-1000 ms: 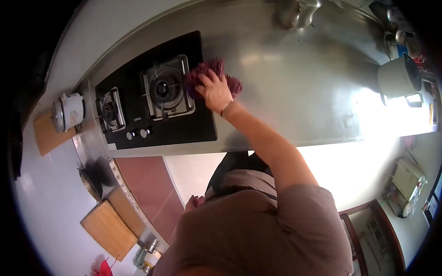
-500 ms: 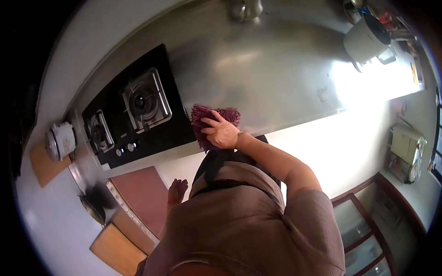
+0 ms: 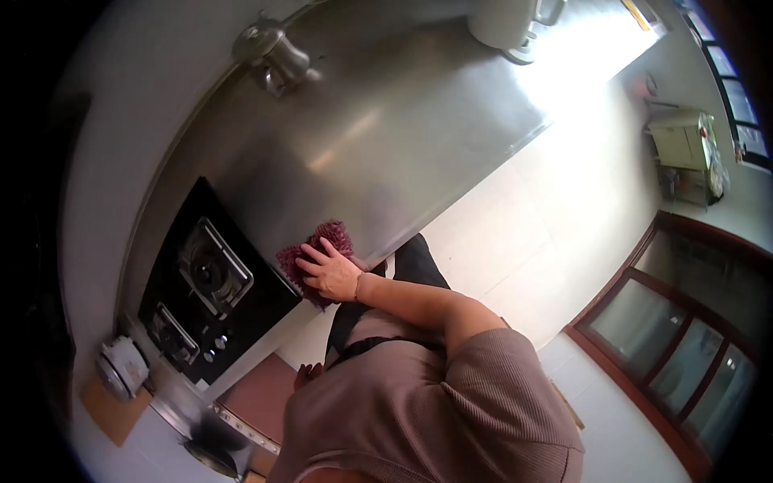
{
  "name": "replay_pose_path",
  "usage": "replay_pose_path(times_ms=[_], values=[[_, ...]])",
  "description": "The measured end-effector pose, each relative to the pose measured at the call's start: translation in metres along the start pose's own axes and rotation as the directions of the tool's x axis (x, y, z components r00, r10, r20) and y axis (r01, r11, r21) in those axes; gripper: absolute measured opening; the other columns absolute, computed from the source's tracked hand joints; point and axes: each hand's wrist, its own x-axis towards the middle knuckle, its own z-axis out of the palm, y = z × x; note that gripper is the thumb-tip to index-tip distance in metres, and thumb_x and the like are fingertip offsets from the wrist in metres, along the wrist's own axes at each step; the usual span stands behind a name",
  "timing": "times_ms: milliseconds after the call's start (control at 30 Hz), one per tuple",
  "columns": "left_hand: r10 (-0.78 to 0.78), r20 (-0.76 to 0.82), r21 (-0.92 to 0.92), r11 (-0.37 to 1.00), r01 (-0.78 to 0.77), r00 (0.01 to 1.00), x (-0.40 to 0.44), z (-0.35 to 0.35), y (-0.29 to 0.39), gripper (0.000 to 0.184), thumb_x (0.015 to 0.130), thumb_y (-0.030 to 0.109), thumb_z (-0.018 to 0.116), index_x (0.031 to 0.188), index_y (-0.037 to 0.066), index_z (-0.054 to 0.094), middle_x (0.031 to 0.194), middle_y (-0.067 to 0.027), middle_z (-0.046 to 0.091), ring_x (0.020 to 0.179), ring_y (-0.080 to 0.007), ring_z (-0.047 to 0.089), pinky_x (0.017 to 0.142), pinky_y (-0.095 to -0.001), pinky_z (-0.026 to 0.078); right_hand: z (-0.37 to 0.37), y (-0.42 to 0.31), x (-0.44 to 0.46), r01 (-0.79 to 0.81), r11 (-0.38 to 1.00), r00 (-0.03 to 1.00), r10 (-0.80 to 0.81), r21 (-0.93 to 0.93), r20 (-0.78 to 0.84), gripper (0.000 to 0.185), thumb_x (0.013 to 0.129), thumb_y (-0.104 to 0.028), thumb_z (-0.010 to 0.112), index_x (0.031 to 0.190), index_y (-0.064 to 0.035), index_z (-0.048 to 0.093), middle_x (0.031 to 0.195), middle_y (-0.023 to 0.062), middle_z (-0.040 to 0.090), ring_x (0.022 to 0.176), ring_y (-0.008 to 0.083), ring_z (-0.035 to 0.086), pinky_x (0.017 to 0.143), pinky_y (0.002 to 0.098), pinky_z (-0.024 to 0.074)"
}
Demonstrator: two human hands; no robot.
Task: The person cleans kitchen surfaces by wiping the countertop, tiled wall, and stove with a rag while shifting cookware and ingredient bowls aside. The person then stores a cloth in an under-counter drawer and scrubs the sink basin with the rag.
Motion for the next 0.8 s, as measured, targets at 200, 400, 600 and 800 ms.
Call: replay_pose_path(times_ms=[200,400,600,800], values=[[0.006,0.052,0.097,0.995,-0.011,0.999,0.013,0.022,0.016,0.027,0.094,0.031,0.042,0.085,0.007,0.051,0.081,-0.0142,0.061,0.079,-0.0253,0.06,0.069,-0.0356,0.05,-0.057,0.074,-0.053,0.122,0.992,0.992,-0.123,0.042,0.036,0.029,0.065,-0.024,0.063,0.093,-0.018,0.065,0.127,0.0029,0.045,0.129,0.0313,0.025,0.101,0.0597,0.02],[-0.03,0.266,0.188,0.982,-0.021,0.963,0.001,0.084,0.008,0.027,0.092,0.033,0.044,0.084,0.008,0.051,0.082,-0.0119,0.061,0.078,-0.024,0.06,0.071,-0.0347,0.05,-0.125,0.158,-0.123,0.024,0.999,0.999,-0.023,-0.04,0.022,0.026,0.067,-0.023,0.062,0.093,-0.0218,0.066,0.13,0.001,0.043,0.13,0.0307,0.024,0.103,0.0584,0.018],[0.13,0.182,0.223,0.96,-0.17,0.975,-0.069,0.238,-0.025,0.027,0.091,0.033,0.046,0.087,0.006,0.051,0.093,-0.0137,0.059,0.085,-0.0248,0.058,0.078,-0.0359,0.048,-0.201,0.271,-0.205,-0.101,0.993,0.994,0.099,-0.061,-0.039,0.029,0.07,-0.019,0.059,0.098,-0.0237,0.067,0.132,0.0002,0.043,0.127,0.0288,0.03,0.105,0.0534,0.0191],[0.232,0.46,0.261,0.887,-0.38,0.857,-0.169,0.433,-0.06,0.024,0.092,0.028,0.046,0.09,0.005,0.052,0.097,-0.0153,0.06,0.086,-0.0239,0.058,0.077,-0.0353,0.048,-0.256,0.357,-0.262,-0.048,0.996,0.998,0.046,-0.079,-0.033,0.035,0.069,-0.016,0.06,0.103,-0.025,0.065,0.13,0.0012,0.045,0.125,0.0267,0.034,0.105,0.0488,0.0208]])
